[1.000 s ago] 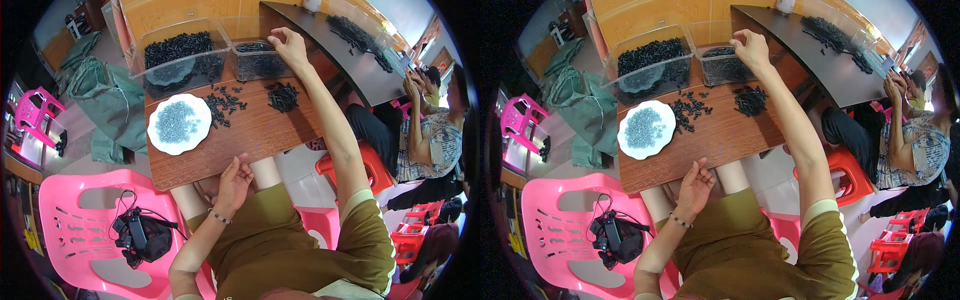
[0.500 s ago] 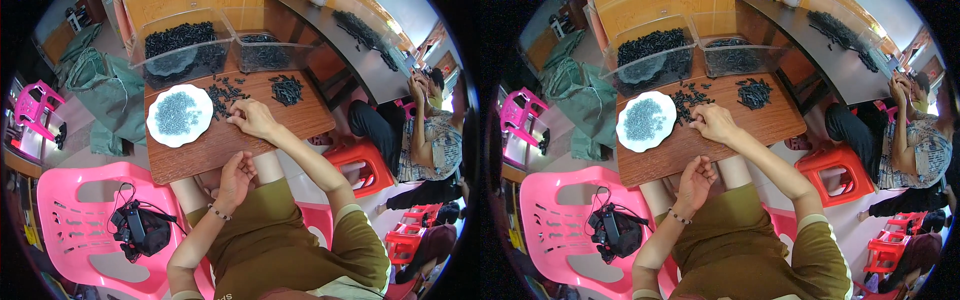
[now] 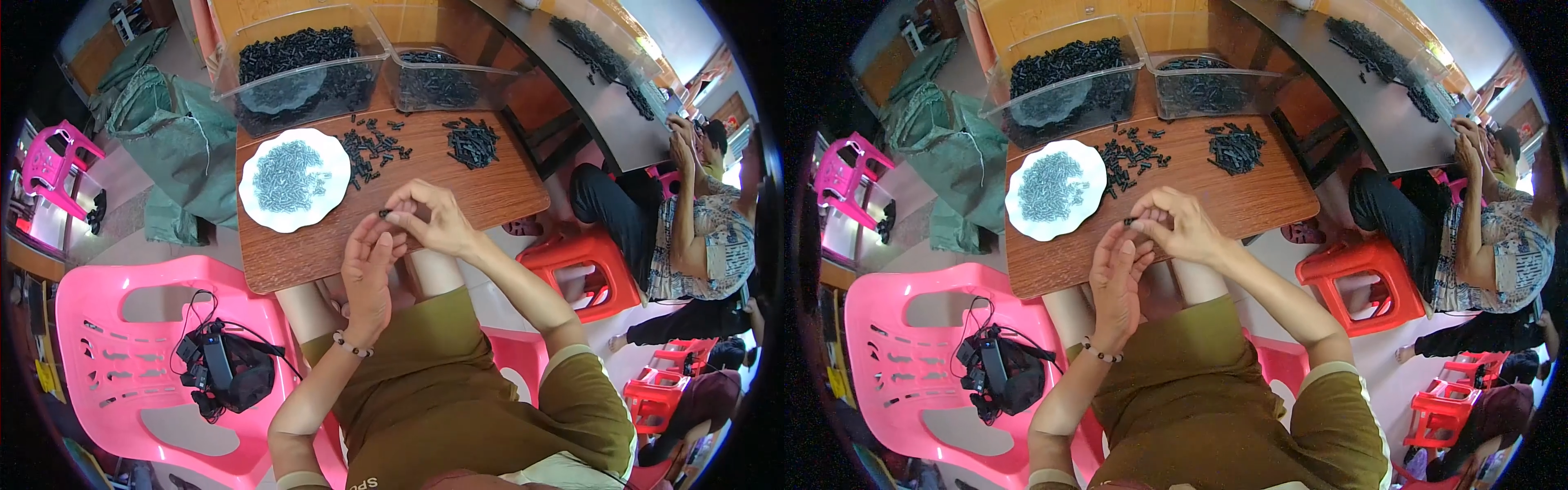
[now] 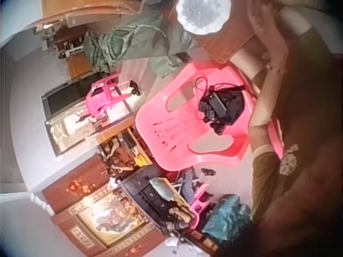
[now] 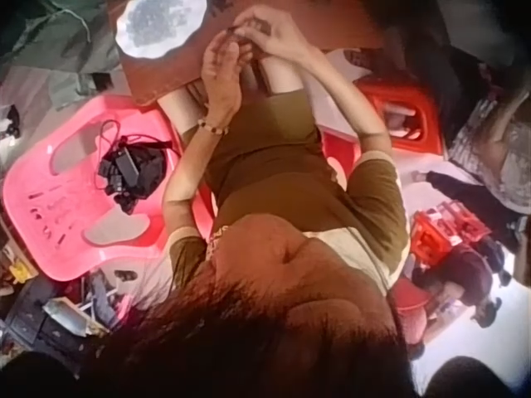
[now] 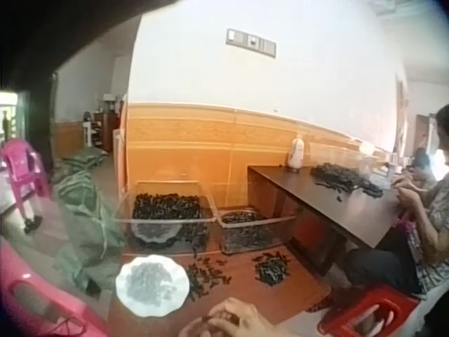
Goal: The person assembles small components by hand by inserting tiny beads into black plastic parts.
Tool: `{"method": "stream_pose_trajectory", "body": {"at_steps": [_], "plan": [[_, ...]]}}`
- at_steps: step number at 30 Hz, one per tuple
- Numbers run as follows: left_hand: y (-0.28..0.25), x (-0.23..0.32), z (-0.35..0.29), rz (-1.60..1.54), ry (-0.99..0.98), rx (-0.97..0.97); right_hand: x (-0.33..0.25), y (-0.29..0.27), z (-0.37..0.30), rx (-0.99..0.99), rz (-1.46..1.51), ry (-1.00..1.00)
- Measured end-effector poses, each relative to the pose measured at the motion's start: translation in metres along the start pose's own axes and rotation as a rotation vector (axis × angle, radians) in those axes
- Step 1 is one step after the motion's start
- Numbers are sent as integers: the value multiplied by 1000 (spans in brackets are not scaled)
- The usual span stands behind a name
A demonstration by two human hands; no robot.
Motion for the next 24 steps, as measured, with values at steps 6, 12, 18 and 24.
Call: {"method": "stream_pose_trajectory", "body": {"at_steps": [6,12,18,24], "plan": [[-15,-5,7,34,64,-11,-29,4,-15,-27,-54,-235],[-16,0,9,-104,12,69,-33,0,5,-64,-144,-322],[-16,2,4,-119,-52,42,-22,48,71,-141,-230,-323],[-16,-8,3,-57,-144,-8,-4,96,93,-244,-434,-264]]}}
Point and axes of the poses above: each hand's wrist, its own z-axis towards the middle knuckle, its own y-axis out of the palm, x = y × z, the point moved 4 cm from there along z, towards the middle knuckle, and after that the axes turned 12 degrees about x, right-handed, at the moved point
